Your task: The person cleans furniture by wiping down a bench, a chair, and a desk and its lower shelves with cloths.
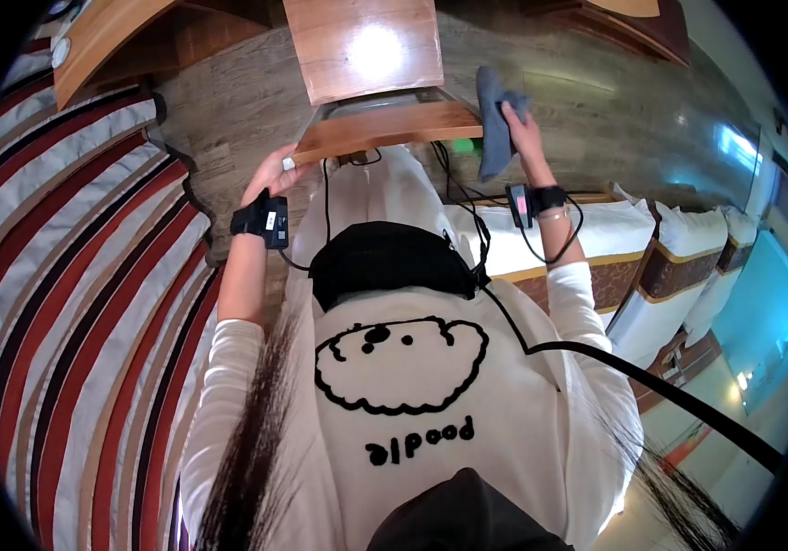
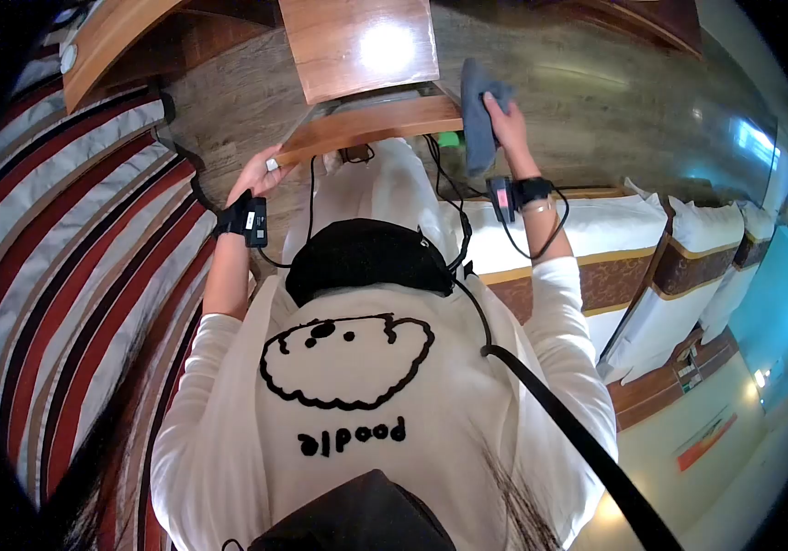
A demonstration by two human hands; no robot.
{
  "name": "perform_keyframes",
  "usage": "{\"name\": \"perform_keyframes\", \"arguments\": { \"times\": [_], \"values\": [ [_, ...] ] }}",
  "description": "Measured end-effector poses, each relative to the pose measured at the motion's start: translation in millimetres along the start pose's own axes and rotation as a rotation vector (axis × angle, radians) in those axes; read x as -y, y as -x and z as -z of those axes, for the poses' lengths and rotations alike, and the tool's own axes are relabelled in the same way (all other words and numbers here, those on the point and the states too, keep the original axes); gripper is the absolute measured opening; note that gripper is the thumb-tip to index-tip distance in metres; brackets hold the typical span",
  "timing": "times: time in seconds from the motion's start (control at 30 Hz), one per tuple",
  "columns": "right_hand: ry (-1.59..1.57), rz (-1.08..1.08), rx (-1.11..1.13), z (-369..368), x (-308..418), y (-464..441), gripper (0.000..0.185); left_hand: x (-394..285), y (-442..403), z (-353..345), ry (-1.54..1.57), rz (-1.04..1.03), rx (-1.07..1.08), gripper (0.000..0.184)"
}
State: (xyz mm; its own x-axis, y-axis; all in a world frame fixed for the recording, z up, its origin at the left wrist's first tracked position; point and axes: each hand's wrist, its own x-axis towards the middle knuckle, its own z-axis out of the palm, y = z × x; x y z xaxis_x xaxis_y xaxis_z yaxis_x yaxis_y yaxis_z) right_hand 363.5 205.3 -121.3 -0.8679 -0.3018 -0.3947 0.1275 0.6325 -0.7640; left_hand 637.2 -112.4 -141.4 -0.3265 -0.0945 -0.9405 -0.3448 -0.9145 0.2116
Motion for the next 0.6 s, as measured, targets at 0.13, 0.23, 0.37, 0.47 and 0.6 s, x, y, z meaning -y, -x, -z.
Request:
{"name": "perform_keyframes", "arguments": {
  "times": [0.13, 0.23, 0.37, 0.47, 0.6],
  "values": [
    [0.214, 0.487, -0.097, 0, 9, 22, 0.033, -2, 4, -1, -0.113, 0.034, 0.083, 0.04],
    [0.399, 0.726, -0.078, -16, 0, 14, 0.035, -2, 6, 1, -0.182, -0.001, 0.121, 0.046],
    [0.652, 0.876, -0.036, -26, 12, 15, 0.032, -15, 23, 5, -0.262, -0.062, 0.179, 0.057],
    [0.697, 0.964, 0.052, -53, 23, 24, 0.034, -20, 28, -2, -0.219, -0.083, 0.311, 0.066],
    [0.616, 1.039, 0.067, -142, 53, 65, 0.039, -19, 33, 0, -0.174, -0.098, 0.329, 0.074]
  ]
}}
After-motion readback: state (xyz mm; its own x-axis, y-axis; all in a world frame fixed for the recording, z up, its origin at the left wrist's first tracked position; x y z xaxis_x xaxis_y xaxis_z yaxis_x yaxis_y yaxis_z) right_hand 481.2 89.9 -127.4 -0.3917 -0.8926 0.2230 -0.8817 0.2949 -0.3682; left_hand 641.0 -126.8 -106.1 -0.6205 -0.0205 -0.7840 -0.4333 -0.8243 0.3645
